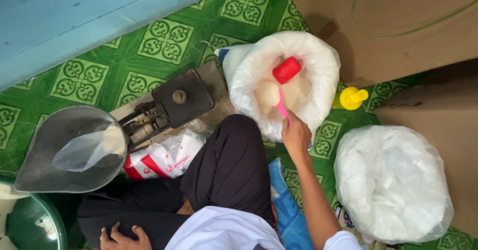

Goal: A person is manually packaging white powder from a large sack into small plastic bags using a scoop and a funnel.

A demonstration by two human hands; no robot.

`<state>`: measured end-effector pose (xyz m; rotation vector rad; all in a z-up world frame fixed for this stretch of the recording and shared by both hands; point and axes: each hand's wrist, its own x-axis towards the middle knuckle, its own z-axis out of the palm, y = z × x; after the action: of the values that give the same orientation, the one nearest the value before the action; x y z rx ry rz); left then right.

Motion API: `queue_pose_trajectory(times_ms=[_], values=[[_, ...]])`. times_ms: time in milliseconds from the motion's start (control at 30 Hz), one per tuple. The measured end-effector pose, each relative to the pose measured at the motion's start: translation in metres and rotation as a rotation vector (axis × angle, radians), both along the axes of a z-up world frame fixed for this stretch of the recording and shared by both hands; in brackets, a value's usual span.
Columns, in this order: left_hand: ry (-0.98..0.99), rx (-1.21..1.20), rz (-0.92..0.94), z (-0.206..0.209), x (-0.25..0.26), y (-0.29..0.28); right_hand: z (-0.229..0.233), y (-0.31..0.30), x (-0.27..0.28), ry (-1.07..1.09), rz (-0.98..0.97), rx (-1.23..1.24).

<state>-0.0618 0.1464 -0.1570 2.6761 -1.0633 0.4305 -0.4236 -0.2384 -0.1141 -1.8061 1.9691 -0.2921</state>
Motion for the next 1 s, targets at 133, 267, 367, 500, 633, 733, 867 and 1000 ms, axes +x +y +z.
queue_pose_trajectory(times_ms=[133,267,367,500,633,733,867,1000], values=[[-0.004,-0.046,-0.031,0.008,-0.003,-0.009,-0.009,0.018,-0.012,-0.024,-0.077,-0.009],[0.007,-0.054,-0.036,0.008,-0.003,-0.009,-0.025,0.023,-0.025,-0.310,-0.212,-0.071],[0.011,-0.049,-0.038,0.007,-0.002,-0.008,-0.037,0.018,-0.033,-0.470,-0.312,0.007],[0.005,-0.015,-0.017,0.010,-0.004,-0.009,-0.030,0.012,-0.029,-0.658,-0.470,0.134],[-0.023,-0.030,-0.044,0.011,-0.004,-0.010,-0.034,0.012,-0.033,-0.676,-0.461,0.117],[0.005,-0.028,-0.033,0.009,-0.003,-0.009,-0.033,0.012,-0.034,-0.664,-0.447,0.091],[0.059,-0.046,-0.010,0.005,-0.002,-0.007,-0.028,0.012,-0.035,-0.696,-0.460,0.125],[0.051,-0.013,0.001,0.003,-0.002,-0.005,-0.011,0.011,-0.031,-0.691,-0.430,0.121]])
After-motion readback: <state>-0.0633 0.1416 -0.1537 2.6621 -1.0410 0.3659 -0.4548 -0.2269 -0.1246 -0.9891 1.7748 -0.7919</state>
